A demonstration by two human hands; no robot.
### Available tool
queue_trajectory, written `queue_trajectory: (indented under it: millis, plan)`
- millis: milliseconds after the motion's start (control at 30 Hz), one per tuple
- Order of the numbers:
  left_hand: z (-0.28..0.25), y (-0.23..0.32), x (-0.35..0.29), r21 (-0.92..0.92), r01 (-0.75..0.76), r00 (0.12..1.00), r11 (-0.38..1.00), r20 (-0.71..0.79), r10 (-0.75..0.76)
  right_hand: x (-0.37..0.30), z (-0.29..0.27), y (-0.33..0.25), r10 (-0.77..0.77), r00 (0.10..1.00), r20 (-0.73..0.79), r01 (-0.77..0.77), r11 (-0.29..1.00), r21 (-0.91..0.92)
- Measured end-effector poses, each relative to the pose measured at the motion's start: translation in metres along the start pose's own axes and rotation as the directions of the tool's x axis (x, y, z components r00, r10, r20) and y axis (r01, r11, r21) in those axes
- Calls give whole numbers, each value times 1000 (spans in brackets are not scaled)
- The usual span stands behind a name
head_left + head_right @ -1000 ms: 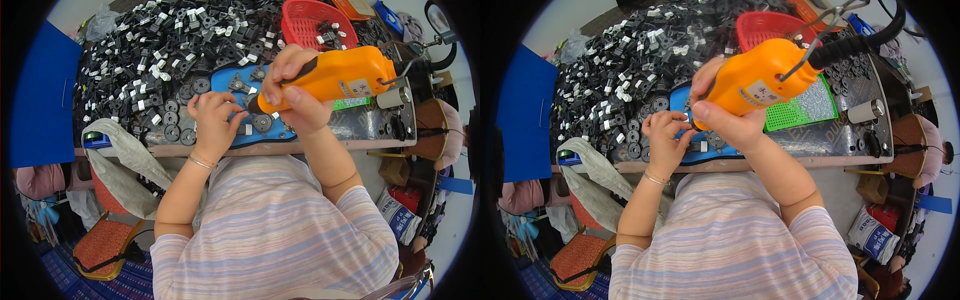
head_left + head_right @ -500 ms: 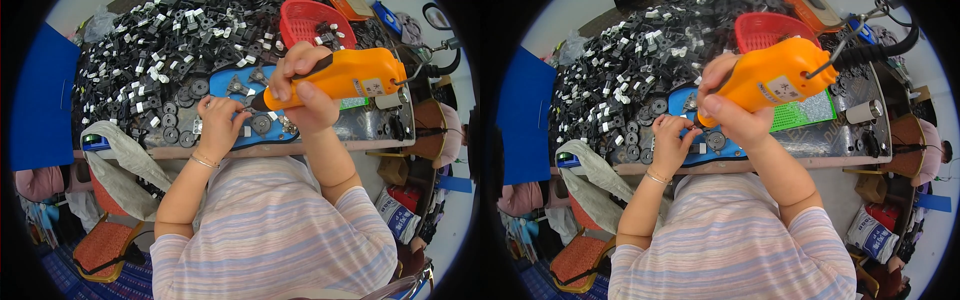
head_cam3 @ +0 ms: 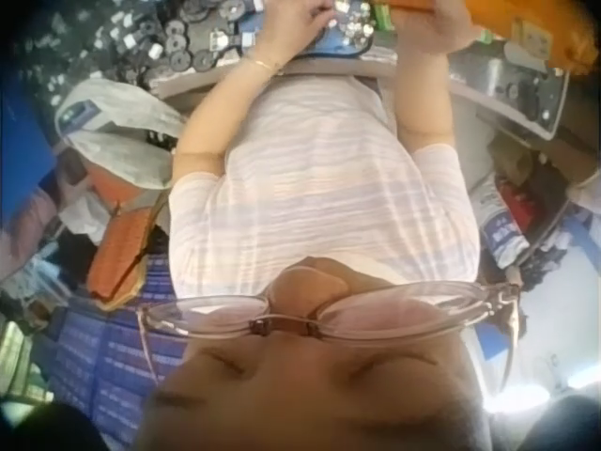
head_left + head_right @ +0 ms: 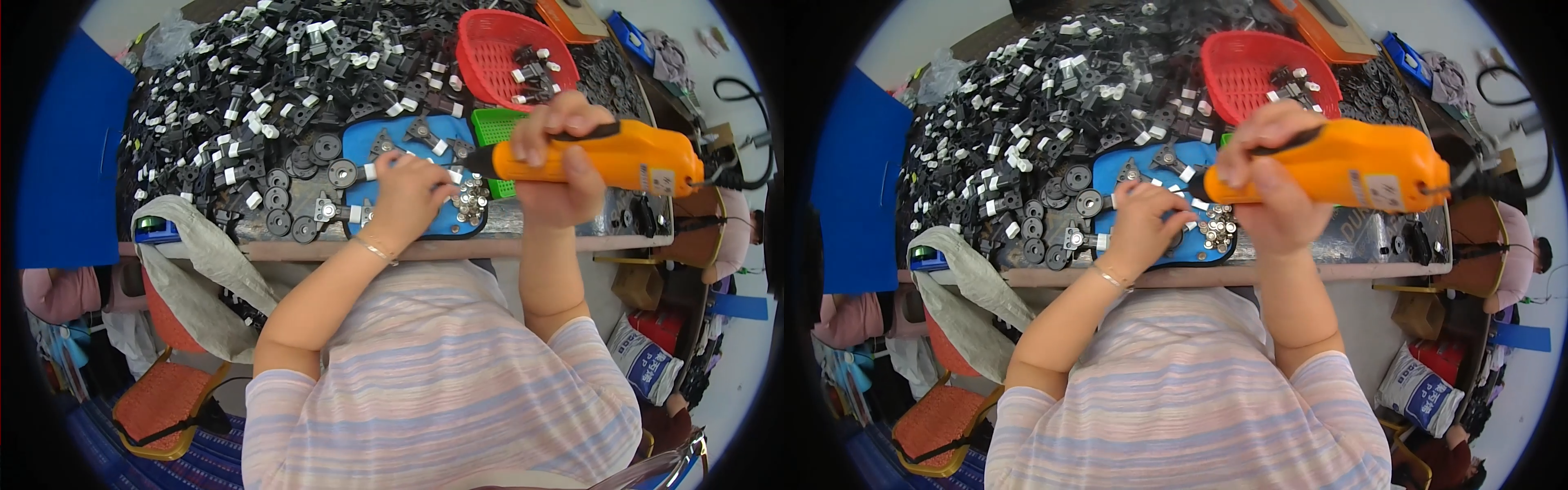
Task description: Assembling small plastic and metal components using an electric screwdriver.
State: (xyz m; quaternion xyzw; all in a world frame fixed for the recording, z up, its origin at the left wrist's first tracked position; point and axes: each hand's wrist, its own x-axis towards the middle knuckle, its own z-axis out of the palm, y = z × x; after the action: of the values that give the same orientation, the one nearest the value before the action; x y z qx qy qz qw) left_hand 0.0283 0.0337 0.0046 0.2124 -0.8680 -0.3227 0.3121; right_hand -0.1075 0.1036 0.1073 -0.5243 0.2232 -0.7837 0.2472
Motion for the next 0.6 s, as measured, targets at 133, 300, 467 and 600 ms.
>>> queue_trajectory:
  millis: [133, 300, 467, 600]
  plan:
    - [24, 13, 7, 23, -113, 993, 993, 43, 112, 0, -10, -11, -26, 996, -83, 28, 999, 22]
    - [7, 4, -4, 30, -26, 1000, 999, 12, 26, -5, -13, -11, 23, 991, -134, -20, 1000, 21]
    - [-22, -10, -20, -19, 109, 984, 994, -141, -111, -8, 4, 2, 110, 993, -52, -103, 986, 132]
    - [-33, -7, -23, -51, 133, 974, 990, -180, -140, -10, 13, 13, 134, 991, -13, -130, 979, 157]
